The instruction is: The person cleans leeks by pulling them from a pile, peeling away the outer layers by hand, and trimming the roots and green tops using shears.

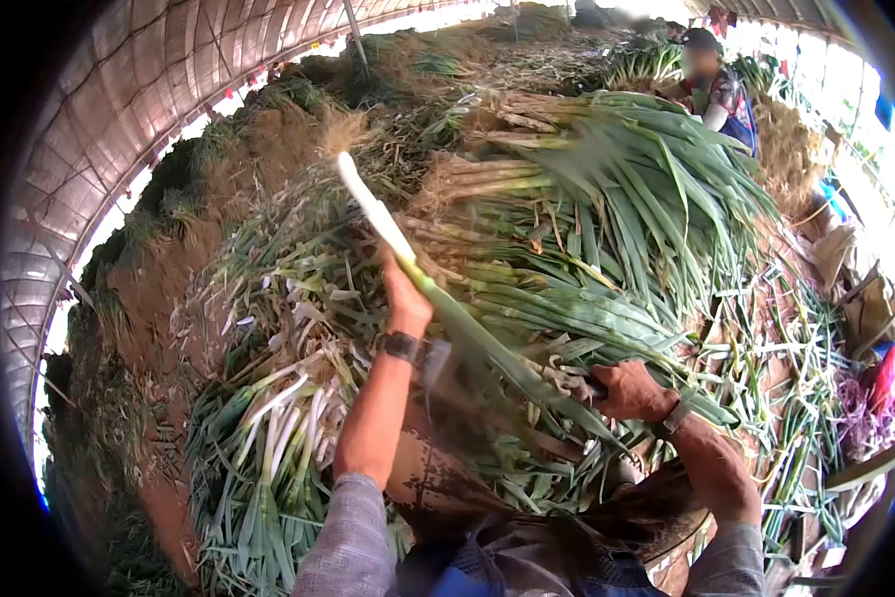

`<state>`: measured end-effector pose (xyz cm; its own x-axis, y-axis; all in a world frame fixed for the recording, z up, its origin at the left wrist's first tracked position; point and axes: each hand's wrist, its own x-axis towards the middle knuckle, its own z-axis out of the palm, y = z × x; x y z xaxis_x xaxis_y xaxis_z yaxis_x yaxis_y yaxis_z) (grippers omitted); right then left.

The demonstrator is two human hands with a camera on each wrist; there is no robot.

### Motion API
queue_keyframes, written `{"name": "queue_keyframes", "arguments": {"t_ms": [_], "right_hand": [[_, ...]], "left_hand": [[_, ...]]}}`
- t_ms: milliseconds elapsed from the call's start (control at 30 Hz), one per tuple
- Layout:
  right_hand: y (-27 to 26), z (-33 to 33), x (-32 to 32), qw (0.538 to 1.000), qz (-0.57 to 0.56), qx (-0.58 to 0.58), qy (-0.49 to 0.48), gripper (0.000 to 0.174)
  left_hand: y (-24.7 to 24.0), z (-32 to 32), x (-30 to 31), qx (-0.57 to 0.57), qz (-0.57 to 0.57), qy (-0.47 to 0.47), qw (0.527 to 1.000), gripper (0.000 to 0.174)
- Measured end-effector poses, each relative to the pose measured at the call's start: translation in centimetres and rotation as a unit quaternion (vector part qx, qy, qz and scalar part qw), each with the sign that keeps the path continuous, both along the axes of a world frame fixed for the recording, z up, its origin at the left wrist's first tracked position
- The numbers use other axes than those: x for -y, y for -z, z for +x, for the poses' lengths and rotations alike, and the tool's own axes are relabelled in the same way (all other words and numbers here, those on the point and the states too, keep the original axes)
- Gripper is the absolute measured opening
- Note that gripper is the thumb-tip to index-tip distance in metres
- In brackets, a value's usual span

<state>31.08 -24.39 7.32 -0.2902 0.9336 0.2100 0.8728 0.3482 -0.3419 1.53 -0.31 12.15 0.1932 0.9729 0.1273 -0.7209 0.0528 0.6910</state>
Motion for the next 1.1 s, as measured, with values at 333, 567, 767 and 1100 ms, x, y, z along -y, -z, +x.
{"name": "queue_keyframes", "arguments": {"t_ms": [333, 567, 767, 1100], "right_hand": [[1.0, 0.8, -0.3, 0.992, -0.097, 0.035, 0.074, 0.035], [-0.7, 2.5, -0.4, 0.983, -0.136, 0.092, 0.079, 0.036], [-0.6, 2.4, -1.0, 0.971, -0.194, 0.029, 0.134, 0.033], [-2.4, 1.7, -2.6, 0.968, -0.195, 0.049, 0.148, 0.030]], "left_hand": [[-9.9, -12.7, -3.6, -0.021, 0.007, -0.362, 0.932, 0.045], [-20.5, -24.9, 1.7, -0.282, 0.136, -0.561, 0.767, 0.047], [-16.4, -37.2, 3.5, -0.668, 0.130, -0.530, 0.505, 0.052], [-1.4, -18.2, 6.1, -0.555, 0.068, -0.114, 0.821, 0.039]]}}
